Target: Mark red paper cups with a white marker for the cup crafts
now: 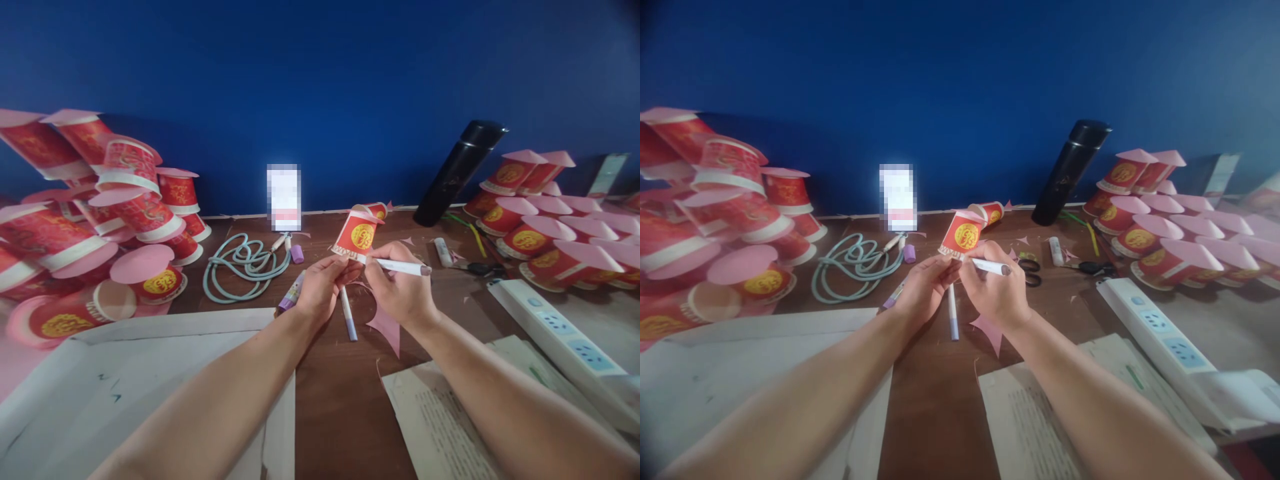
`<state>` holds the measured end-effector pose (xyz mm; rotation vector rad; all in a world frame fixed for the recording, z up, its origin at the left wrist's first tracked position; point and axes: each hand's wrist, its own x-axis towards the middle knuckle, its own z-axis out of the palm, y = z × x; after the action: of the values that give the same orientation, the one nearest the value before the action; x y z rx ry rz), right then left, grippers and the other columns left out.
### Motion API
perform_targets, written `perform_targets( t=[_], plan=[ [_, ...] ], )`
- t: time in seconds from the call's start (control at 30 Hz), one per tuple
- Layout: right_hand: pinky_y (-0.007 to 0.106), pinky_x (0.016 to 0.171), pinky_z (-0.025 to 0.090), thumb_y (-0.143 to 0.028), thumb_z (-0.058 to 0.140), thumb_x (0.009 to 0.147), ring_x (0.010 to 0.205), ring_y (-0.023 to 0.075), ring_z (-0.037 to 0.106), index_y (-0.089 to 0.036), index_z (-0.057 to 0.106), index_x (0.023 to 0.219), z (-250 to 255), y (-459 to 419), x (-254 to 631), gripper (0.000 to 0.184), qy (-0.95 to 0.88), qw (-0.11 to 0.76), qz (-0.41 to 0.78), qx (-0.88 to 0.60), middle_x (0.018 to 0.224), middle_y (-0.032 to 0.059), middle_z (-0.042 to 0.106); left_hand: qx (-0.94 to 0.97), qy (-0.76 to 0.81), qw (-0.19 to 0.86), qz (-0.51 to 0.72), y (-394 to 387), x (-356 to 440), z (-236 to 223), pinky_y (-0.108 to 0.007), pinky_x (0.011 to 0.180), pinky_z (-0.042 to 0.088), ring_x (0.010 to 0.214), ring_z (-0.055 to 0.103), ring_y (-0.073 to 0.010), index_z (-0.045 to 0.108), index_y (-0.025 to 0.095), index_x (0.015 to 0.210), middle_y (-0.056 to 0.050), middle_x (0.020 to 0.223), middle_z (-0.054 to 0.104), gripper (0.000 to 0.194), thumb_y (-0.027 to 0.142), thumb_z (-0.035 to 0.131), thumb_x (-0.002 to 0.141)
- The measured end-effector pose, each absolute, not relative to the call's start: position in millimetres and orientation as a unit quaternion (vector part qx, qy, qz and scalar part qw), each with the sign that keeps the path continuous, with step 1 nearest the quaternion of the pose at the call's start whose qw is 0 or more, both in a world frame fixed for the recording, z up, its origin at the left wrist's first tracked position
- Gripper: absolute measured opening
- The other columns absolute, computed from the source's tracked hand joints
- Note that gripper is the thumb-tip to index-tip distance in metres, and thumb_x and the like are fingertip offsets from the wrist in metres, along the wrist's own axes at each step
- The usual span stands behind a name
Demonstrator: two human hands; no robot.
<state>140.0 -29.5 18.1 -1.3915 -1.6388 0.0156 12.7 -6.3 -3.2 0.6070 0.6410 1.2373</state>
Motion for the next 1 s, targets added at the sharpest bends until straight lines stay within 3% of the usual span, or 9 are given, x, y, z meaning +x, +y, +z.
perform_targets(
  t=[1.0],
  plan=[
    [0.029,0.063,0.046,-0.025,0.056,0.077,0.067,0.0151,0.06,-0.021,0.057,0.077,19.4,-29.7,138.9,0.004,-0.665,0.496,-0.005,-0.559,0.074,0.0006,0.065,0.273,0.289,0.729,0.557,-5.8,10.8,-3.6,-0.028,0.08,0.049,0.073,0.066,-0.0134,0.066,0.012,0.073,-0.006,0.075,0.07,0.011,0.02,0.071,0.067]
  ],
)
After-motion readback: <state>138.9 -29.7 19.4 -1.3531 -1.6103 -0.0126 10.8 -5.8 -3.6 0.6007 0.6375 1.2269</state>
